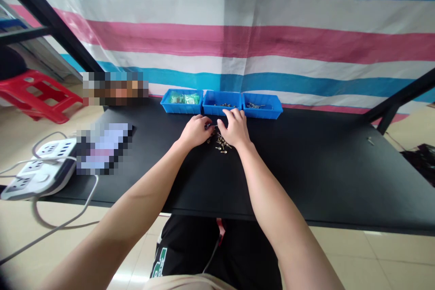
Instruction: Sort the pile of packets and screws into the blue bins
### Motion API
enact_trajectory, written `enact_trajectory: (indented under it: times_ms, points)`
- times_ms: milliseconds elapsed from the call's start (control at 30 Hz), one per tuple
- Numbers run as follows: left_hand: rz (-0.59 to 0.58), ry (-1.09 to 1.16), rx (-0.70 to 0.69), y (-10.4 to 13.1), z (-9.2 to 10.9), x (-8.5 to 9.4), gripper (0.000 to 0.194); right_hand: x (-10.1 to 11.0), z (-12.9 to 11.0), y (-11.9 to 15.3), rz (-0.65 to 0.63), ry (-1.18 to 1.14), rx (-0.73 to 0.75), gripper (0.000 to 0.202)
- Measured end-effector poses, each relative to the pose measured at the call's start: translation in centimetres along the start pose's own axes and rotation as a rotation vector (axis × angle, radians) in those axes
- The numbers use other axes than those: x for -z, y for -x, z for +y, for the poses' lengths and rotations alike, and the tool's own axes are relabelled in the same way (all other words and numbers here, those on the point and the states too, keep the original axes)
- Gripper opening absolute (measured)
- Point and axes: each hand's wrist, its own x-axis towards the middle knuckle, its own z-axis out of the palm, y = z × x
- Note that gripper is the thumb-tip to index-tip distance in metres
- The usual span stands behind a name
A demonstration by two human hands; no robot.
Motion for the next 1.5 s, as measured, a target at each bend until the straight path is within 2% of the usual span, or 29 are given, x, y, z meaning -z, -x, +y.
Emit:
enact_trajectory:
  times_ms: [133, 267, 467, 667, 767, 867, 1000, 1100, 1233, 1500]
  points:
    - [-0.103, -0.055, -0.025, 0.1, 0.1, 0.1, 0.034, 0.4, -0.2, 0.4, -0.125, -0.031, -0.027, 0.034]
    - [-0.136, -0.024, -0.052, 0.0, 0.0, 0.1, 0.032, 0.5, -0.3, 0.6, -0.251, -0.020, -0.079, 0.023]
    - [-0.111, 0.069, -0.064, -0.3, -0.3, 0.0, 0.025, 0.3, -0.2, 0.6, -0.283, -0.078, -0.050, 0.019]
    - [-0.079, 0.189, -0.073, -0.6, -0.7, -0.4, 0.023, -0.1, 0.0, 0.7, -0.254, -0.126, -0.032, 0.020]
    - [-0.007, 0.301, -0.007, -0.6, -0.6, -0.3, 0.017, -0.3, 0.2, 0.8, -0.236, -0.164, -0.038, 0.021]
    - [0.092, 0.452, 0.090, -0.7, -0.5, -0.2, 0.012, -0.5, 0.2, 0.8, -0.162, -0.243, -0.021, 0.022]
    - [0.160, 0.660, 0.155, -0.8, -0.6, -0.3, 0.015, -0.5, -0.5, 1.0, -0.046, -0.368, 0.101, 0.012]
    - [0.152, 0.848, 0.183, -1.0, -0.8, -0.7, 0.019, -0.3, -1.2, 1.0, -0.008, -0.406, 0.143, 0.012]
    - [0.131, 1.056, 0.173, -1.1, -0.6, -0.9, 0.024, -0.3, -1.6, 1.0, 0.049, -0.412, 0.109, 0.018]
    - [0.103, 1.150, 0.114, -0.9, -0.2, -0.5, 0.030, -0.4, -1.7, 1.0, 0.111, -0.443, 0.051, 0.024]
